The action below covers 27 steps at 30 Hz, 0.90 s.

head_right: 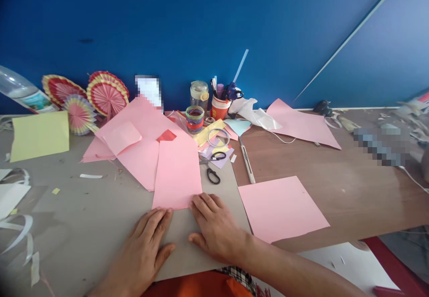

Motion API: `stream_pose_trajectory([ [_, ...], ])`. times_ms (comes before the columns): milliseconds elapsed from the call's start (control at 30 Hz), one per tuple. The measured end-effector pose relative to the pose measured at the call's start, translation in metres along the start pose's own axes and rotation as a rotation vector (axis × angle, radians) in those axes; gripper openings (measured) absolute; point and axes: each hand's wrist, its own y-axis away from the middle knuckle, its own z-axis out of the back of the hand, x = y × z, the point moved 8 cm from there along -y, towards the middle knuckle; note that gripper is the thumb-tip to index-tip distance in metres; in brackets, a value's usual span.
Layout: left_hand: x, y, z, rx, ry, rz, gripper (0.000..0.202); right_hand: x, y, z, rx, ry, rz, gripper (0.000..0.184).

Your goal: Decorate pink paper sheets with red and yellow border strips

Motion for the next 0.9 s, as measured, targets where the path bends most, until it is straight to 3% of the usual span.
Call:
stream_pose_trajectory([
  [233,-0.003,-0.009,0.002,0.027,-0.013,0.029,0.052,-0.002,-0.003,0.006,-0.051,-0.025,-0.034,0.048],
  [367,-0.006,-0.011,0.002,0.027,-0.03,0.019,0.05,-0.008,0.0,0.015,-0.086,-0.125,-0.027,0.057],
  [500,-0.005,-0.01,-0.001,0.075,-0.014,0.055,0.049,-0.004,0.006,0.02,-0.148,-0.062,0.034,0.058],
  [733,-0.007,-0.01,-0.003,0.073,-0.03,0.037,0.051,0.005,0.003,-0.003,0.007,0.007,0.093,0.07],
  [900,-0.008,-0.013,0.0,0.058,-0.005,0.031,0.053,0.003,-0.004,-0.006,0.055,-0.001,0.074,0.068],
])
